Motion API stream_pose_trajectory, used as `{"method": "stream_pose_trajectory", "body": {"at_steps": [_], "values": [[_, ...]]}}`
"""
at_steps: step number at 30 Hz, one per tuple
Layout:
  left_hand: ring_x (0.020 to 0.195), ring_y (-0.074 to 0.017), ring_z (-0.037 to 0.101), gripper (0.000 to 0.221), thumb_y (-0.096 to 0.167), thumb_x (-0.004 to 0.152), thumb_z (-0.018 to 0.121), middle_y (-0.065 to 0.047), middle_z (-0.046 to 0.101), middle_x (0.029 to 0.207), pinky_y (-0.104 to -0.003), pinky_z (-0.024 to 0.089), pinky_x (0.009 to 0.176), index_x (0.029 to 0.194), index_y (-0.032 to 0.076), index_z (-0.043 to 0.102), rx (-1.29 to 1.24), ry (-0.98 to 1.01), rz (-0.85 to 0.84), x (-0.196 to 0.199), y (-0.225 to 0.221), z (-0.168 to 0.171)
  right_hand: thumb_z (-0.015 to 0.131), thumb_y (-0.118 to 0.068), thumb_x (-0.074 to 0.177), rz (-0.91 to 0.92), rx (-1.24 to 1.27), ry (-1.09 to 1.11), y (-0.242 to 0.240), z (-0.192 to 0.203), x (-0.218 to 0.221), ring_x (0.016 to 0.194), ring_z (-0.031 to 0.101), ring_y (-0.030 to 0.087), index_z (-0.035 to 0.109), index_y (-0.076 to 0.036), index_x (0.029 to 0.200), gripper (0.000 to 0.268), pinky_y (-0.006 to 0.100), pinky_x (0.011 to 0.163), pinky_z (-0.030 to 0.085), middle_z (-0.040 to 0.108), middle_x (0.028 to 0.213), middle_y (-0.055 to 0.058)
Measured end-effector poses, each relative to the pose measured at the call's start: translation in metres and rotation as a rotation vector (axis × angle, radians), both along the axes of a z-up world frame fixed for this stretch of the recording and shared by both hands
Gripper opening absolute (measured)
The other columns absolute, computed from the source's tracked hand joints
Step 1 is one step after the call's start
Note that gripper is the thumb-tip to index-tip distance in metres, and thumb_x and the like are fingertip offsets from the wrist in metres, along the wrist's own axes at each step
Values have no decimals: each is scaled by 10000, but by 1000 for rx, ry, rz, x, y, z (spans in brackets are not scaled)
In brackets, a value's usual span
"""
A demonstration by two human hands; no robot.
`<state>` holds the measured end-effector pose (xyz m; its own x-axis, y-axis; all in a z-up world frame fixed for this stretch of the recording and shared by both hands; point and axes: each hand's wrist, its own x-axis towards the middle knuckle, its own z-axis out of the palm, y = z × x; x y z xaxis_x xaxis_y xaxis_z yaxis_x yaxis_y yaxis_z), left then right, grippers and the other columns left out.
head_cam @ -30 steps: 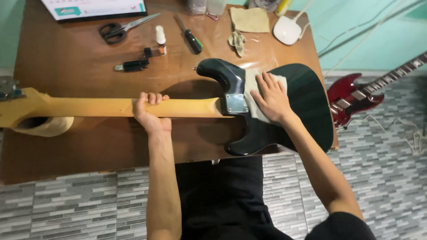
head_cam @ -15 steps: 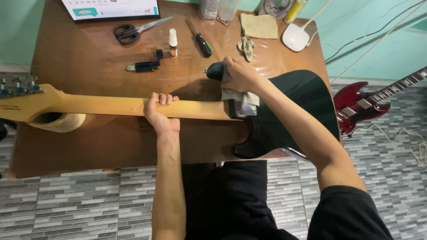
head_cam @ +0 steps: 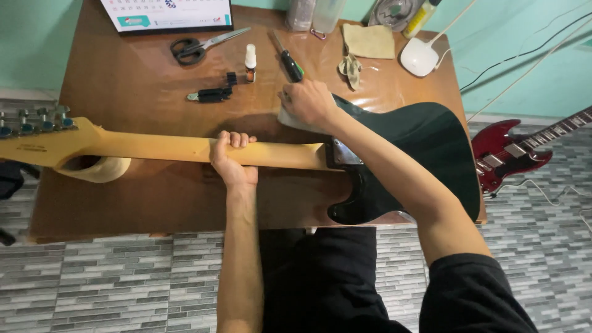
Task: Polishing the body of an electric guitar with a cloth on a repair bench.
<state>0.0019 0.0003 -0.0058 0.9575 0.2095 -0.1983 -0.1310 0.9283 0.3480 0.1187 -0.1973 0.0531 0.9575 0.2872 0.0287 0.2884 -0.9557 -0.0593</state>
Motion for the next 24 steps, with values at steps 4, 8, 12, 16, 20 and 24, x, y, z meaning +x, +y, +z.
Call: {"method": "stream_pose_trajectory", "body": {"at_steps": [4,8,12,16,20,24], "values": [[653,-130,425,293,212,925,599,55,351,672,-369,466,795,723,209,388,24,-13,-14,-1,0,3,688,-234,812,183,-493,-57,3,-42,18,591,707,243,673,-211,638,176,425,506,560,677,619,-13],[653,-127,436,288,218,929,608,61,365,674,-363,471,798,724,215,405,13,-3,8,1,-2,3,791,-283,826,364,-181,-65,-17,27,-23,836,742,342,551,-163,1186,449,487,688,612,707,1002,110],[650,-121,433,277,217,919,608,62,361,667,-363,469,802,724,212,411,11,19,-1,-5,-1,10,866,-610,674,68,56,159,-51,40,-43,1233,601,506,305,-44,1538,1176,651,980,526,600,1353,287],[653,-120,441,263,217,924,607,59,367,674,-363,474,801,734,213,425,8,7,-5,-4,-2,7,794,-759,639,-187,-49,352,-75,33,-53,1402,429,492,295,-41,1441,1187,696,1103,410,437,1498,256],[657,-115,436,265,232,924,612,63,364,681,-354,470,797,739,218,424,14,-2,-1,-8,-5,8,851,-763,574,-315,-72,451,-70,40,-62,1525,242,440,167,-10,1548,1408,689,1152,356,276,1617,231],[639,-121,421,263,204,918,609,52,353,667,-348,457,773,728,210,427,-37,-4,19,-8,-8,8,923,-700,523,-302,-10,425,-81,16,-53,1405,440,453,268,-31,1454,1321,668,1090,444,392,1502,222]]}}
